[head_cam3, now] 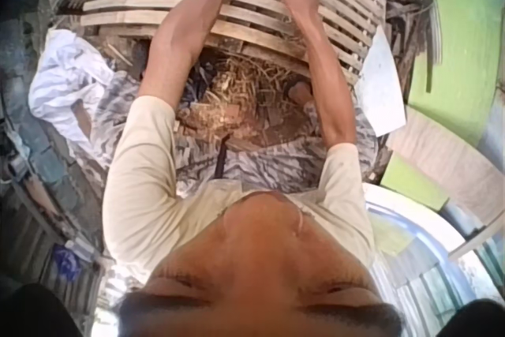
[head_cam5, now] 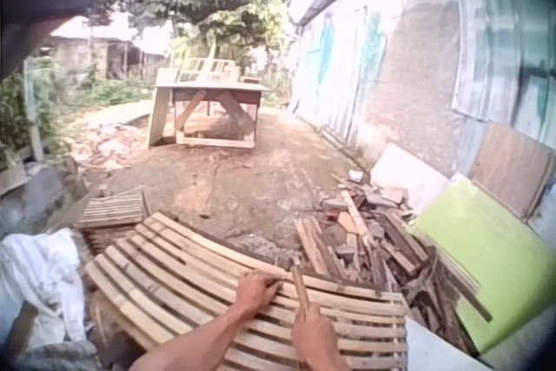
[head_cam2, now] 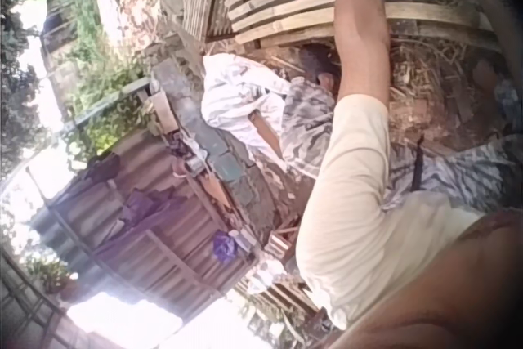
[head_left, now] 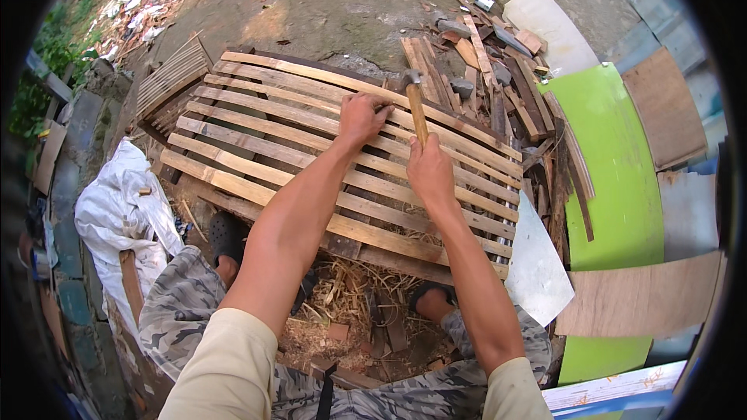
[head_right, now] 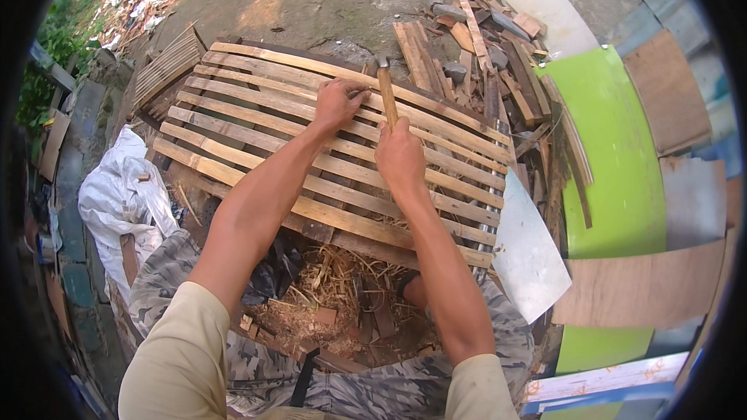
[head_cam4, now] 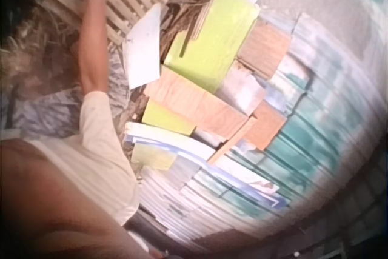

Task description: The person hammers nails into a wooden chair seat, then uses a saw to cut a curved wooden piece attached to the chair frame. The person works while sitting on the ground in an outdoor area with scattered wood pieces.

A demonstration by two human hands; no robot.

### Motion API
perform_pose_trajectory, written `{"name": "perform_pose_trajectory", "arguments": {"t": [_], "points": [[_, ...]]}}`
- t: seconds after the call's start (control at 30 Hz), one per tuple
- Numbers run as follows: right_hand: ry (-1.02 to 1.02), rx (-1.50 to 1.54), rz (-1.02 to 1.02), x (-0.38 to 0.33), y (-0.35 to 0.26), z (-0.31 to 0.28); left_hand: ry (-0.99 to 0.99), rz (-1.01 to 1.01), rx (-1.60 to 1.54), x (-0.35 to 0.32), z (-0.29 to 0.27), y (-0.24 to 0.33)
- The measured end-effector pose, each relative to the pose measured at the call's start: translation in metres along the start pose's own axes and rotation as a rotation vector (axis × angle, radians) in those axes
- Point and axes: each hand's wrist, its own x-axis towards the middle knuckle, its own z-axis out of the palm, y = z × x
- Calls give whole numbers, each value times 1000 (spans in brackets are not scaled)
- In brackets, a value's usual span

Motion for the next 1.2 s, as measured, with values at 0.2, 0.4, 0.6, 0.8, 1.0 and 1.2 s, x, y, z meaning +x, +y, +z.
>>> {"name": "perform_pose_trajectory", "arguments": {"t": [0.2, 0.4, 0.6, 0.8, 1.0, 1.2], "points": [[-31, -39, 11, 0, -4, -8, 22, 36, -12, -1, -1, -5], [-89, -98, -4, 3, -2, -4, -9, 14, -15, 2, 1, -5], [4, 21, 4, -5, -7, -4, -45, 9, -13, -2, -1, -1], [51, -69, 11, 4, -4, -15, -279, -127, -206, 5, -12, -5], [237, 144, -195, 17, -47, -52, -264, 64, 406, -41, -59, -31], [-24, -109, 31, 6, 12, 8, -289, -15, 566, -71, -85, -22]]}}
